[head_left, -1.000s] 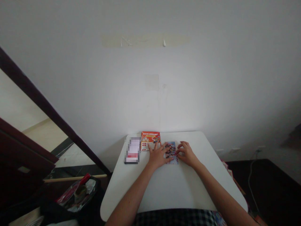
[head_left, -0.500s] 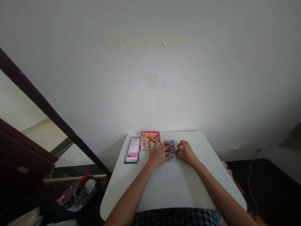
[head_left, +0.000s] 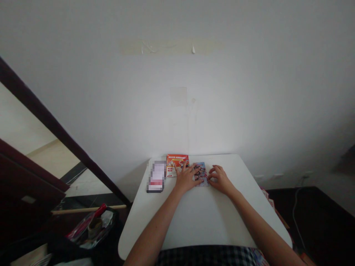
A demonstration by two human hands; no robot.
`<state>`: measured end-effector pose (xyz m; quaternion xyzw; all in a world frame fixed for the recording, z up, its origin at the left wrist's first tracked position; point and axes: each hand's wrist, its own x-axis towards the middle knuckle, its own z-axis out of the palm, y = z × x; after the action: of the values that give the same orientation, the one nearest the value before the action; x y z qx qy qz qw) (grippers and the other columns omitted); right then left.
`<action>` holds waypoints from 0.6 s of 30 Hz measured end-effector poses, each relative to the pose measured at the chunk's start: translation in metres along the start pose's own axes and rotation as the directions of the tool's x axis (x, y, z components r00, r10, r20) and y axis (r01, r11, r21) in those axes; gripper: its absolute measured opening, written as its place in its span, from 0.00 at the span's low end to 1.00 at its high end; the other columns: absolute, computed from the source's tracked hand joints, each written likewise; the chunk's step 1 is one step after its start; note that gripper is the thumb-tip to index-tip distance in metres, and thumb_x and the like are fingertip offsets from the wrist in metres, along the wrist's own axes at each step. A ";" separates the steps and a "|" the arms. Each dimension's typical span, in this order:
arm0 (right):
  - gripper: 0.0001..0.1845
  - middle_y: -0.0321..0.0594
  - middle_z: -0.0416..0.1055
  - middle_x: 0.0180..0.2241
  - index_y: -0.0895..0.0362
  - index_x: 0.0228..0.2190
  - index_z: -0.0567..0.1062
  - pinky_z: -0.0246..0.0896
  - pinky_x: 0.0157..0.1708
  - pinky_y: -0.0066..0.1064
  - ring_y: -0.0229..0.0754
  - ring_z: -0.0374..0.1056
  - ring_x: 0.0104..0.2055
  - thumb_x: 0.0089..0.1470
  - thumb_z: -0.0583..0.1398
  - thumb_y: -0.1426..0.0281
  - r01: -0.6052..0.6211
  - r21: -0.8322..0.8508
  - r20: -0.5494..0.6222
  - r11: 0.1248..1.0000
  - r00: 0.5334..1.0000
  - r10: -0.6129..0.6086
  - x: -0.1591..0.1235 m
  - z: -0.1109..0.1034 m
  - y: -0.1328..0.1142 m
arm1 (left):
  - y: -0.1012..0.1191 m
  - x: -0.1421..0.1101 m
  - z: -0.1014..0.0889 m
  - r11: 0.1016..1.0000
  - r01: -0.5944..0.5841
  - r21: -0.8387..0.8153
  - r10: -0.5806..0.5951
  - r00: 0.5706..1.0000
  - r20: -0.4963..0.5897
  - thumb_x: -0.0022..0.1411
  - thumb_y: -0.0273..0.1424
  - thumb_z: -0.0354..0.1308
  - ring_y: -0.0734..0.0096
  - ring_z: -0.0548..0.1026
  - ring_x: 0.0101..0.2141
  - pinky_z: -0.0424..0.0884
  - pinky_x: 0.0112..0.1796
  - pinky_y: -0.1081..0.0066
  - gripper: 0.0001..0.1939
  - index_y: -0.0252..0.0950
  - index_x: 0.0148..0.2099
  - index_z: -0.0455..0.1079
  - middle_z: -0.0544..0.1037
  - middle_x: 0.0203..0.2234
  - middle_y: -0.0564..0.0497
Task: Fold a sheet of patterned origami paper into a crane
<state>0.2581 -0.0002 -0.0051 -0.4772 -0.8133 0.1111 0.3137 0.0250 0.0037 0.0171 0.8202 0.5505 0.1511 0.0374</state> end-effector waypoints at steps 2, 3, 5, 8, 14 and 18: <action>0.05 0.43 0.71 0.43 0.48 0.31 0.81 0.59 0.57 0.53 0.56 0.56 0.60 0.51 0.64 0.70 0.014 0.006 0.010 1.000 1.000 -0.014 -0.005 -0.003 -0.003 | 0.000 0.001 0.000 1.000 0.000 -0.007 0.000 1.000 0.000 0.58 0.61 0.51 0.40 0.46 0.68 0.24 0.59 0.26 0.33 0.63 0.64 0.62 0.61 0.66 0.60; 0.06 0.43 0.71 0.43 0.48 0.31 0.81 0.59 0.57 0.52 0.55 0.56 0.61 0.51 0.64 0.70 0.022 0.009 0.016 1.000 1.000 -0.022 -0.008 -0.004 -0.005 | 0.001 0.001 0.000 1.000 0.001 -0.007 -0.001 1.000 -0.001 0.58 0.61 0.51 0.39 0.46 0.68 0.24 0.59 0.25 0.33 0.63 0.63 0.62 0.61 0.66 0.60; 0.05 0.43 0.71 0.43 0.48 0.31 0.81 0.59 0.58 0.51 0.55 0.57 0.61 0.52 0.63 0.69 0.031 0.013 0.024 0.999 0.999 -0.031 -0.012 -0.007 -0.008 | 0.001 0.001 -0.001 1.000 0.003 -0.001 -0.003 1.000 -0.003 0.58 0.61 0.51 0.39 0.45 0.68 0.25 0.58 0.24 0.33 0.63 0.64 0.61 0.61 0.66 0.59; 0.05 0.43 0.71 0.42 0.47 0.31 0.81 0.59 0.58 0.52 0.55 0.57 0.61 0.53 0.63 0.69 0.029 0.016 0.043 0.999 0.999 -0.030 -0.018 -0.009 -0.012 | 0.001 0.001 -0.002 1.000 0.008 0.012 -0.008 1.000 0.000 0.58 0.61 0.51 0.38 0.45 0.68 0.25 0.59 0.25 0.33 0.62 0.64 0.62 0.61 0.66 0.58; 0.06 0.43 0.71 0.43 0.48 0.31 0.81 0.57 0.59 0.52 0.55 0.57 0.61 0.52 0.63 0.70 0.022 0.058 0.050 0.998 0.998 -0.025 -0.024 -0.011 -0.013 | 0.002 0.001 -0.002 1.000 0.006 0.014 -0.006 1.000 -0.003 0.59 0.60 0.52 0.38 0.45 0.68 0.25 0.59 0.26 0.32 0.62 0.64 0.62 0.62 0.66 0.58; 0.04 0.43 0.71 0.43 0.49 0.30 0.80 0.57 0.60 0.50 0.53 0.58 0.60 0.52 0.63 0.69 0.024 0.074 0.026 0.997 0.999 -0.026 -0.025 -0.007 -0.009 | 0.002 0.001 -0.002 1.000 -0.001 0.015 0.001 1.000 -0.005 0.59 0.60 0.51 0.38 0.44 0.68 0.24 0.59 0.26 0.32 0.63 0.64 0.61 0.61 0.66 0.59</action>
<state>0.2652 -0.0268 -0.0057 -0.4538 -0.8186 0.1436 0.3214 0.0262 0.0036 0.0191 0.8203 0.5514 0.1492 0.0297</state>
